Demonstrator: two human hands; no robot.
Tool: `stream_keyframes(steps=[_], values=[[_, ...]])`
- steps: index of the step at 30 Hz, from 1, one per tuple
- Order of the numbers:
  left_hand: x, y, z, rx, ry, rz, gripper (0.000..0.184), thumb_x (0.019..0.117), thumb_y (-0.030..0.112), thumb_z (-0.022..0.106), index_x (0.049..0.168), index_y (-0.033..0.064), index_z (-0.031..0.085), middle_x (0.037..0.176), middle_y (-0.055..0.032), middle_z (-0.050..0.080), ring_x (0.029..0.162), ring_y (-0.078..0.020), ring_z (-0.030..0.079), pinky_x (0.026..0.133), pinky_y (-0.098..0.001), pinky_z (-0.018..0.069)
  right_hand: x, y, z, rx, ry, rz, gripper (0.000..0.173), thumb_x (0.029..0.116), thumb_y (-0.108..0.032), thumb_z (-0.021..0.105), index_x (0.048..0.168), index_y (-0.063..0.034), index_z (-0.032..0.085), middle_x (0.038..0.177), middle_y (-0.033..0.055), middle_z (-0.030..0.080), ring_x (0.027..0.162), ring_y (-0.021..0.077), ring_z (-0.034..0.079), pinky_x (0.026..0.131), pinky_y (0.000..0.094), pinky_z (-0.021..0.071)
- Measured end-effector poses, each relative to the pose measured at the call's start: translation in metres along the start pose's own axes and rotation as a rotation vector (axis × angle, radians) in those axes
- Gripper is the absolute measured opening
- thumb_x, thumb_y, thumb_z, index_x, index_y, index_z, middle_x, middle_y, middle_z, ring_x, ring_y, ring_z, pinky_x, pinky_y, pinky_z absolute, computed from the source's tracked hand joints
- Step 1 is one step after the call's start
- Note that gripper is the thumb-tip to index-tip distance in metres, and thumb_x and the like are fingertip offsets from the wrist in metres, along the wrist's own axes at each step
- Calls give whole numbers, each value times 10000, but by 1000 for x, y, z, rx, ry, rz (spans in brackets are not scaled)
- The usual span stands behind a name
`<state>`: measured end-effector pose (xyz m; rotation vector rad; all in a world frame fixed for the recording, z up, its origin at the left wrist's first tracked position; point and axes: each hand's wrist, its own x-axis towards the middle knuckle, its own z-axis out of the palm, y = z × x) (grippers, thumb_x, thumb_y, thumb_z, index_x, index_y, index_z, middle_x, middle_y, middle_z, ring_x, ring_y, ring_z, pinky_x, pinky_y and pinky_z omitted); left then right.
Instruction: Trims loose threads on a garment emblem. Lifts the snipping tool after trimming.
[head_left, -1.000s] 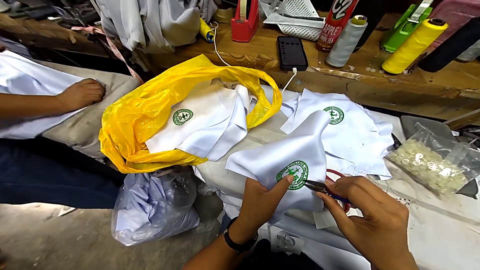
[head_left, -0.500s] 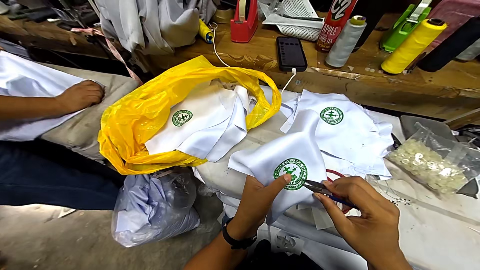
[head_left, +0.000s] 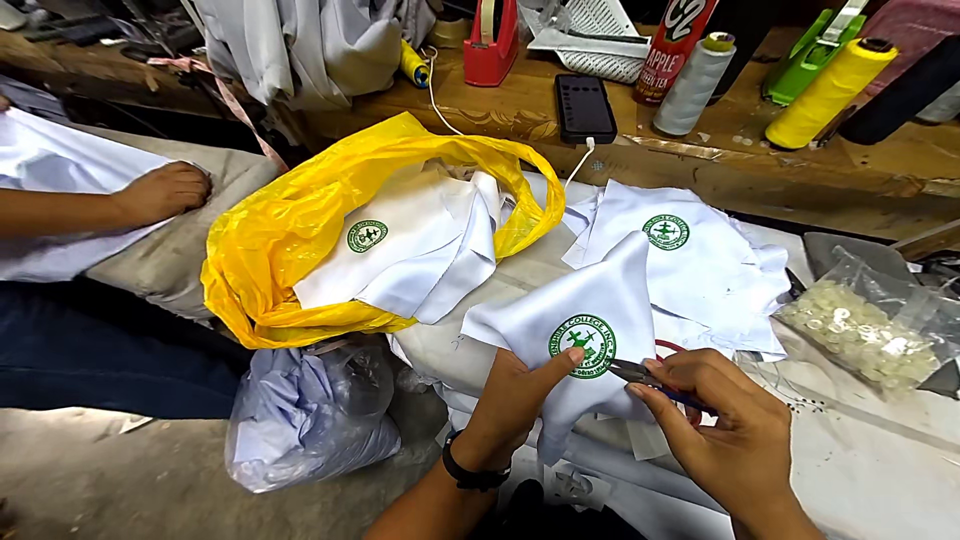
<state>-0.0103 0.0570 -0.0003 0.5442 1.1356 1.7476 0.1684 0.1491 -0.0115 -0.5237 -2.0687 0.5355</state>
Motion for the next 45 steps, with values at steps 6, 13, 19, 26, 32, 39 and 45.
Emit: stream_keyframes(steps=[6, 13, 19, 26, 32, 39, 45], values=[[1, -1, 0, 14, 11, 28, 199, 909, -98, 643, 1077, 2, 607, 916, -40, 754, 857, -108, 741, 826, -295, 623, 3, 4, -2, -16, -65, -40, 231, 985, -217, 675, 867, -19, 695, 837, 80, 670, 763, 9, 582, 654, 89, 427], [0, -4, 0, 35, 13, 110, 212, 895, -100, 656, 1072, 7, 607, 907, -26, 753, 860, -95, 738, 831, -286, 620, 3, 3, -6, 174, -108, 107, 210, 913, -224, 740, 948, -18, 715, 891, 6, 658, 780, -91, 556, 651, 28, 436], [-1, -4, 0, 28, 2, 95, 215, 898, -99, 654, 1083, 2, 608, 921, -32, 752, 871, -100, 737, 842, -296, 619, 2, 1, -6, 87, -97, 81, 220, 934, -229, 720, 926, -9, 719, 869, 39, 661, 758, -71, 556, 639, 37, 427], [-2, -6, 2, 25, 24, 93, 225, 896, -104, 654, 1090, -3, 601, 922, -36, 749, 871, -102, 736, 842, -295, 618, 1, -2, -7, -7, -91, 52, 224, 952, -244, 701, 911, -25, 722, 853, 55, 667, 734, -46, 554, 607, 57, 406], [-2, -5, 2, -7, 22, 46, 212, 902, -107, 646, 1084, -8, 602, 920, -50, 751, 866, -115, 741, 835, -300, 621, 2, -1, -7, -9, -83, 43, 220, 949, -230, 702, 864, -29, 720, 827, 56, 671, 748, -34, 572, 632, 62, 418], [-2, -6, 2, -10, 19, 42, 219, 902, -104, 649, 1090, -3, 603, 927, -45, 752, 864, -110, 740, 838, -296, 619, 2, 0, -9, 32, -98, 81, 211, 928, -227, 714, 874, -23, 717, 835, 38, 664, 743, -67, 561, 626, 41, 422], [-1, -6, 2, -26, 10, 31, 204, 914, -103, 633, 1087, 0, 604, 925, -50, 754, 868, -116, 742, 837, -300, 621, 2, 1, -8, 17, -102, 77, 220, 933, -234, 704, 878, -21, 719, 834, 43, 662, 729, -64, 549, 616, 45, 410]])
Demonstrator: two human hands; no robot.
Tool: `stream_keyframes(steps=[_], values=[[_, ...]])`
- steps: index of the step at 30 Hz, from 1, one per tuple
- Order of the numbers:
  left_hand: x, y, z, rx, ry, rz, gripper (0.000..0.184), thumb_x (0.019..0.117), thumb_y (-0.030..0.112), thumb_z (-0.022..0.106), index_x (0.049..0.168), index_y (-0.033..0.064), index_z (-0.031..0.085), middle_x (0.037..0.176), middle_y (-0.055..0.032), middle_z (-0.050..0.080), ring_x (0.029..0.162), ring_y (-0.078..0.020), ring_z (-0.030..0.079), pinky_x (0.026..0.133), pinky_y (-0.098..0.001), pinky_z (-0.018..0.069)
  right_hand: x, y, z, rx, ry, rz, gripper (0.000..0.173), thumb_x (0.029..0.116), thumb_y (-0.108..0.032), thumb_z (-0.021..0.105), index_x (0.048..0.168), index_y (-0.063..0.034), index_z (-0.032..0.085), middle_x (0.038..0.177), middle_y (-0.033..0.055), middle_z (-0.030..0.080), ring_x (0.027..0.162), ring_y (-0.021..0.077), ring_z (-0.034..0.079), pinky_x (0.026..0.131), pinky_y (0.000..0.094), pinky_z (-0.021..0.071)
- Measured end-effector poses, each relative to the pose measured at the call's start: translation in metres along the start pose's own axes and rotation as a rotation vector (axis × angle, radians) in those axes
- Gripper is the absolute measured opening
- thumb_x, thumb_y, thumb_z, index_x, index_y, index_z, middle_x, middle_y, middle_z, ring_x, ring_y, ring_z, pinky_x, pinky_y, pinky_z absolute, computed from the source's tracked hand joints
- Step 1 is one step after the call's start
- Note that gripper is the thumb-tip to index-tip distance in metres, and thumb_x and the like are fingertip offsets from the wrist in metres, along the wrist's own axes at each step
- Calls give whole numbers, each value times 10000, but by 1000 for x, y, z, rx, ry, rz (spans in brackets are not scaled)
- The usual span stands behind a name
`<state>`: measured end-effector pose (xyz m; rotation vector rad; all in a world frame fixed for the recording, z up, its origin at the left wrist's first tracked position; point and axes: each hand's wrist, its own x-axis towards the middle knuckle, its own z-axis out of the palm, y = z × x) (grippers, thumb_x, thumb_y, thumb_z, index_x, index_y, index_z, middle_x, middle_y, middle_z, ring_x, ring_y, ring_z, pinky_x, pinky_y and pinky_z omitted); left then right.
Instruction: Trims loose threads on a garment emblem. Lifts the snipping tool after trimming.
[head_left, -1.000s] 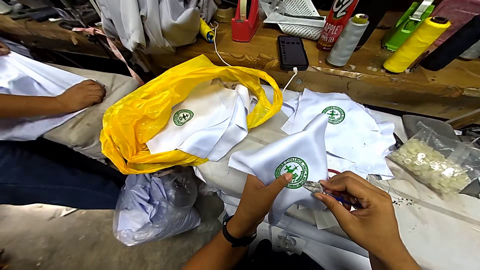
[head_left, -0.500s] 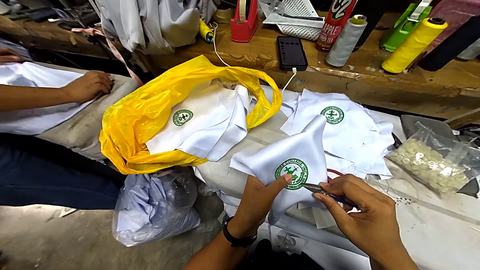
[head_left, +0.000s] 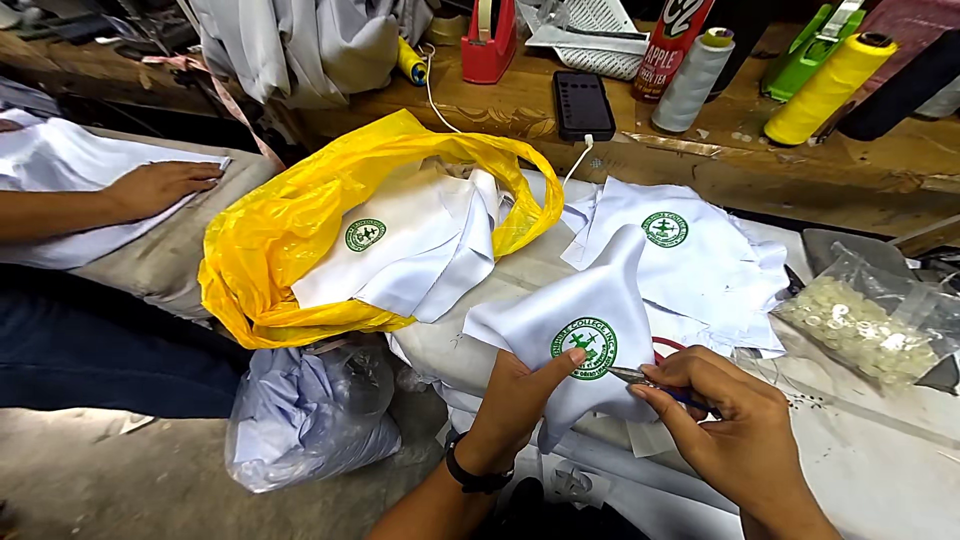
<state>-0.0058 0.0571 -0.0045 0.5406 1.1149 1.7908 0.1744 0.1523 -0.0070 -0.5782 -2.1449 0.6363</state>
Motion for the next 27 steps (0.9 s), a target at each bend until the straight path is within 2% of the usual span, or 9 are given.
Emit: stream_keyframes(steps=[5, 8, 10, 12, 14, 18, 22, 24, 27], values=[[-2, 2, 2, 4, 27, -8, 114, 986, -41, 557, 1072, 17, 604, 914, -29, 750, 859, -100, 738, 825, -295, 621, -1, 0, -2, 57, -3, 25, 221, 927, -240, 718, 880, -25, 706, 837, 20, 653, 751, -79, 550, 640, 37, 421], [-3, 0, 3, 78, 27, 79, 122, 968, -46, 590, 1071, 18, 605, 909, -7, 750, 863, -79, 734, 832, -279, 617, 0, -4, -4, 50, 37, 25, 234, 925, -246, 726, 939, -14, 697, 901, 36, 665, 808, -79, 556, 679, 32, 423], [-2, -4, 2, 141, 15, 169, 140, 949, -45, 616, 1074, 16, 603, 917, 8, 746, 878, -64, 727, 849, -272, 612, 1, -7, -2, 48, 64, 20, 250, 930, -251, 722, 971, -6, 694, 917, 44, 664, 812, -76, 556, 672, 33, 422], [-2, -6, 2, 170, -4, 205, 128, 946, -40, 622, 1062, 12, 611, 915, 14, 745, 878, -58, 725, 850, -271, 612, 2, -11, 0, 102, 50, 54, 277, 932, -281, 719, 1023, -22, 674, 924, 15, 655, 787, -90, 548, 646, 37, 424], [-2, -6, 3, 182, -22, 190, 97, 958, -27, 613, 1043, 18, 628, 901, 19, 745, 867, -53, 724, 841, -265, 611, 3, -14, 3, 177, 17, 91, 299, 917, -306, 736, 1058, -51, 667, 913, -38, 632, 775, -108, 530, 644, 34, 424], [-6, 0, 7, 127, -43, 95, 117, 967, -34, 594, 1064, 30, 610, 913, 19, 745, 875, -55, 724, 844, -265, 610, 7, -11, 18, 273, 29, 97, 223, 868, -180, 755, 1034, -31, 754, 863, -46, 645, 736, -101, 526, 638, 37, 424], [-3, 6, 9, 36, 14, 3, 169, 957, -44, 591, 1114, 12, 567, 931, -20, 742, 877, -93, 732, 839, -288, 616, 7, -5, 27, 365, 101, 146, 176, 836, -128, 781, 997, -57, 785, 850, -77, 674, 720, -103, 538, 658, 47, 444], [0, 5, 8, 38, 28, -27, 154, 977, -29, 575, 1128, -3, 565, 939, -39, 742, 884, -108, 735, 844, -298, 616, 5, -1, 31, 371, 125, 145, 171, 828, -109, 787, 989, -50, 780, 874, -70, 691, 725, -104, 544, 658, 46, 446], [1, 0, 8, 79, 36, -30, 132, 989, -25, 568, 1119, -7, 572, 934, -34, 740, 882, -99, 730, 845, -290, 613, 1, 1, 34, 281, 130, 76, 163, 851, -90, 741, 1001, -29, 762, 869, -12, 684, 768, -78, 574, 699, 48, 466]])
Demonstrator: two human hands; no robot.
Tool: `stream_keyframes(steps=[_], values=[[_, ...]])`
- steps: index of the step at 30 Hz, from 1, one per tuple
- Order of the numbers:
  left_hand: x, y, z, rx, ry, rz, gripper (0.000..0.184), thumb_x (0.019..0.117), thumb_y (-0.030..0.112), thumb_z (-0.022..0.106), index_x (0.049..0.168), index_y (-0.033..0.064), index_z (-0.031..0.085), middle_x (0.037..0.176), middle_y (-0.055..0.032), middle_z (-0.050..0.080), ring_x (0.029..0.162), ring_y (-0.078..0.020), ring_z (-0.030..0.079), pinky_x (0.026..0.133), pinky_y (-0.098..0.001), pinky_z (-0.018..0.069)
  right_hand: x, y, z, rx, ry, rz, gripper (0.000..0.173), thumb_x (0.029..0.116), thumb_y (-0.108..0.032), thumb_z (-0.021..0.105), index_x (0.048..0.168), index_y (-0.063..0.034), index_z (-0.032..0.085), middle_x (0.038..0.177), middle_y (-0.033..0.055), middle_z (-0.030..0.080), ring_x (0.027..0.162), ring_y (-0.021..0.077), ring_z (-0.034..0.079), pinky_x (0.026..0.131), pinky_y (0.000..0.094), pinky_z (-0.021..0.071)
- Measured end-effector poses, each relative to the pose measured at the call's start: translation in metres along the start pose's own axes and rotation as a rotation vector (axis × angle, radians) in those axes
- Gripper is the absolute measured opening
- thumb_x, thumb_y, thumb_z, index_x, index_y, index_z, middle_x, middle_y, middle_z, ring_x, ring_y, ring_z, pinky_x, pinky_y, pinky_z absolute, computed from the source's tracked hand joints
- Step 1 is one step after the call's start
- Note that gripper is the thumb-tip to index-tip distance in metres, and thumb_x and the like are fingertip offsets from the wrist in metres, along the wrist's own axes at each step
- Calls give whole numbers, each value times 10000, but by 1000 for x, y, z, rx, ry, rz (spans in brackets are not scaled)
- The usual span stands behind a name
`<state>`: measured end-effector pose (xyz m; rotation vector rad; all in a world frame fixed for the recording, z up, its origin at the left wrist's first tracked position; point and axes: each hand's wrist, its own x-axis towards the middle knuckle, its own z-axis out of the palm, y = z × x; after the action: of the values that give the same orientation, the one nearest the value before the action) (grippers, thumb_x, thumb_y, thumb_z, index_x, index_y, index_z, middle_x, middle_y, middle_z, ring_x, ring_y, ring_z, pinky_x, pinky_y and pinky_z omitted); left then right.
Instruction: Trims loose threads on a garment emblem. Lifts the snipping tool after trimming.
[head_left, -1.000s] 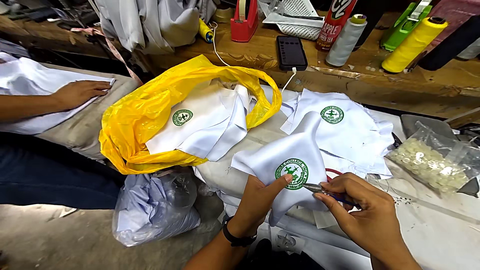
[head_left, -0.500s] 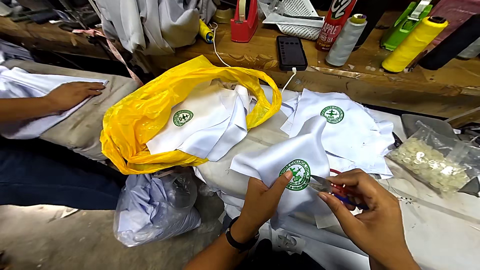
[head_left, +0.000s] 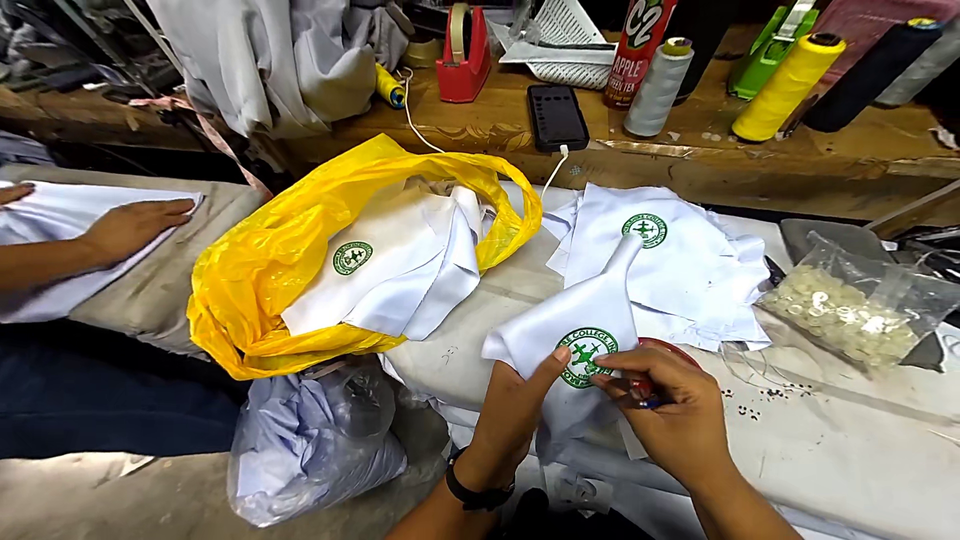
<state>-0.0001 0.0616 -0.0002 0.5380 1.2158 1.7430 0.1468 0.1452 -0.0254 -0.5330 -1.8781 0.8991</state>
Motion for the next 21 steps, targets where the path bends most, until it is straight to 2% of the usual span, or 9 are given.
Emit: stream_keyframes(steps=[2, 5, 9, 11, 13, 16, 19, 21], values=[[0, -2, 1, 9, 8, 8, 130, 979, -33, 572, 1105, -2, 586, 929, -30, 742, 879, -95, 728, 848, -287, 610, -2, 0, 1, -79, 4, -55, 157, 886, -112, 698, 1008, -52, 777, 822, 13, 674, 761, -48, 588, 708, 63, 471], [3, -1, 1, 8, 24, -8, 136, 972, -42, 562, 1100, -7, 594, 921, -42, 742, 868, -103, 729, 835, -289, 612, -3, 1, 4, -148, 18, -95, 181, 926, -152, 641, 1004, -114, 801, 738, 13, 615, 683, -16, 554, 632, 95, 441], [2, -1, 2, -13, 12, -45, 187, 962, -30, 565, 1148, -10, 568, 943, -61, 744, 874, -119, 735, 834, -301, 616, -4, 6, 7, -96, 48, -100, 161, 891, -120, 645, 953, -116, 795, 691, -2, 546, 650, -31, 507, 597, 74, 400], [-1, -2, 2, -31, -8, -73, 203, 914, -42, 599, 1111, 5, 584, 912, -52, 752, 839, -114, 740, 802, -294, 624, -6, 8, 7, -67, 77, -96, 143, 887, -125, 651, 932, -112, 787, 680, -6, 522, 640, -37, 488, 588, 72, 383], [-2, -2, 1, -54, -29, -105, 225, 876, -67, 622, 1088, 6, 600, 894, -63, 760, 813, -122, 748, 778, -298, 632, -7, 8, 7, -29, 94, -83, 135, 879, -117, 651, 921, -100, 779, 685, -8, 527, 643, -42, 488, 590, 69, 386], [-2, -4, 1, -55, -20, -125, 222, 880, -83, 608, 1085, 0, 600, 890, -78, 762, 794, -137, 752, 763, -309, 638, -8, 5, 9, 37, 86, -46, 118, 865, -89, 654, 907, -65, 762, 713, 3, 577, 676, -42, 528, 625, 63, 424], [-1, -8, -3, -10, -24, -94, 221, 909, -63, 584, 1114, 18, 580, 892, -50, 764, 795, -123, 751, 757, -310, 641, -8, 2, 12, 102, 94, -12, 104, 847, -52, 661, 888, -23, 753, 730, 30, 611, 694, -16, 555, 645, 85, 449], [-2, -7, -6, 67, -60, -46, 230, 939, -77, 510, 1118, 50, 581, 891, -8, 771, 810, -90, 748, 775, -288, 636, -11, -2, 15, 161, 111, 21, 89, 828, 2, 672, 879, 14, 745, 756, 65, 647, 720, 36, 595, 665, 138, 482]])
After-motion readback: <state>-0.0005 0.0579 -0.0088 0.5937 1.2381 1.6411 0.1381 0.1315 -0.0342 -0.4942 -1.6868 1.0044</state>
